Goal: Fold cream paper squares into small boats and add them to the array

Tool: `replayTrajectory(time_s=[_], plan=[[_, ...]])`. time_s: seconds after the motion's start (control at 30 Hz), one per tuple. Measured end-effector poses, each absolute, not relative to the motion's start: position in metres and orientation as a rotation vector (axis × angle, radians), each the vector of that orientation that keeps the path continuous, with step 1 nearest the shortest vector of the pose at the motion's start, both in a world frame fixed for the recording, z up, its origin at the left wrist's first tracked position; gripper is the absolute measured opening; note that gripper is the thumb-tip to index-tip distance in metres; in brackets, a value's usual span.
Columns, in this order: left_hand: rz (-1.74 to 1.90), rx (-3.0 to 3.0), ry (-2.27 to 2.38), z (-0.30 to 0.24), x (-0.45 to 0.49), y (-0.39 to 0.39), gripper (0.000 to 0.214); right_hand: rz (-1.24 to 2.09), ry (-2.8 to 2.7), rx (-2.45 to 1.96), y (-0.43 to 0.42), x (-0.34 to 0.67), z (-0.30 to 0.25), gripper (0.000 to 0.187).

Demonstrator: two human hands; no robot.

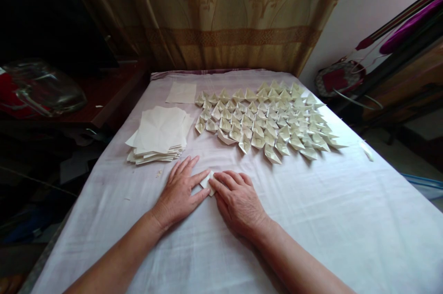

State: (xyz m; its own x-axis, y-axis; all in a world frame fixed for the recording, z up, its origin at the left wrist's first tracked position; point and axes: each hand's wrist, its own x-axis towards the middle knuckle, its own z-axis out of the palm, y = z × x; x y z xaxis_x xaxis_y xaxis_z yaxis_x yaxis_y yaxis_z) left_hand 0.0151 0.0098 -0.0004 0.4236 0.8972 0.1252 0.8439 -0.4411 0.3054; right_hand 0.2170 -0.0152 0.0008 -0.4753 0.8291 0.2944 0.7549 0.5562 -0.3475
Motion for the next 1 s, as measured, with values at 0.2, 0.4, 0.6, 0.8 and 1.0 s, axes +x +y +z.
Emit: replayTrajectory(time_s=[0.2, 0.4, 0.6, 0.8, 1.0], plan=[[0.502, 2.511, 1.436, -0.002, 0.005, 0.012, 0.041, 0.260, -2.329, -1.299, -0.013, 0.212, 0.003, 0.033], [0.627, 2.582, 1.250, 0.003, 0.002, 0.013, 0.018, 0.330, -2.247, -1.243, -0.012, 0.217, 0.004, 0.029], [0.759, 2.677, 1.117, 0.005, 0.005, 0.012, 0.015, 0.253, -2.180, -1.136, -0.011, 0.218, 0.003, 0.014], [0.770, 2.688, 1.149, 0.012, 0.012, 0.010, 0.018, 0.201, -2.192, -1.206, -0.011, 0.217, 0.001, 0.008], [0.689, 2.713, 1.269, 0.011, 0.014, 0.007, 0.019, 0.151, -2.206, -1.285, -0.008, 0.218, -0.001, 0.011]])
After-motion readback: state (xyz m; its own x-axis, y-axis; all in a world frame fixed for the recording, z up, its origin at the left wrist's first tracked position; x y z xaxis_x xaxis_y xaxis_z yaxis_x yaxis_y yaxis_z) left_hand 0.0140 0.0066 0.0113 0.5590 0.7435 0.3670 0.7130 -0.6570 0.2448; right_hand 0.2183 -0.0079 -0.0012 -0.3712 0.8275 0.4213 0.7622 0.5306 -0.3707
